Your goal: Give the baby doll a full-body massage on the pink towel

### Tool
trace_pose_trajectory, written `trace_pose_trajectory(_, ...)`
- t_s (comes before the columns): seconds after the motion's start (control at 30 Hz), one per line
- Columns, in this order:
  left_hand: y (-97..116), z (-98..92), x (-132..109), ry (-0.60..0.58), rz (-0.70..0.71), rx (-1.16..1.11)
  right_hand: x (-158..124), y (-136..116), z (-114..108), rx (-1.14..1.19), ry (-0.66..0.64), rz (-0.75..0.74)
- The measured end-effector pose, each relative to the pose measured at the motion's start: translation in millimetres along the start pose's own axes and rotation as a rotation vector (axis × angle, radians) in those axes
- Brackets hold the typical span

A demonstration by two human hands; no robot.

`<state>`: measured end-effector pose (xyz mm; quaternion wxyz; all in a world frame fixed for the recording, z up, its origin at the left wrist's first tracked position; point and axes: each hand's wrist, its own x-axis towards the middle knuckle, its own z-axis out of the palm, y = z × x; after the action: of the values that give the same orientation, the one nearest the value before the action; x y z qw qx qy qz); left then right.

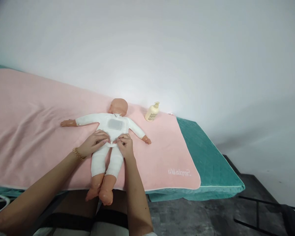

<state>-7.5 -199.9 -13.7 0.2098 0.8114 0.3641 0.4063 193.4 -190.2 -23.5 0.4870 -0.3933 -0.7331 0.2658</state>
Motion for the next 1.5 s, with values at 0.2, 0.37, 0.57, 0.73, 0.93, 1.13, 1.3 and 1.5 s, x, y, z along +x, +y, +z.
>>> trace_pose_trajectory(0.2, 2, -2.7, -6, 0.06, 0.064, -0.012, -4, -4, -2, 0.039, 0.052, -0.041)
trace_pose_trajectory(0.37, 4, -4.7, -7, 0.091, 0.033, 0.068, -4, -4, -4, 0.005, 0.084, -0.044)
trace_pose_trajectory(0.57, 2, -0.1, -3, 0.031, 0.029, 0.091, 2, 2, 0, 0.04, 0.041, 0.052)
trace_pose_trajectory(0.73, -1, 2.4, -1, 0.024, 0.041, 0.108, 5, 4, 2, 0.045, 0.028, 0.113)
trace_pose_trajectory(0.93, -4, 1.7, -4, 0.106, 0.067, 0.058, 2, 2, -1, 0.127, 0.064, 0.061)
trace_pose_trajectory(1.13, -10, 6.2, -3, 0.126, 0.035, 0.117, 4, 4, 1, 0.098, 0.096, 0.015)
trace_pose_trajectory(1.3, -12, 9.3, 1, 0.105, -0.018, 0.14, 8, 6, 4, 0.065, 0.066, 0.084)
trace_pose_trajectory(1.5, -11, 9.8, 2, 0.11, -0.038, 0.137, 8, 5, 3, 0.053, 0.06, 0.099)
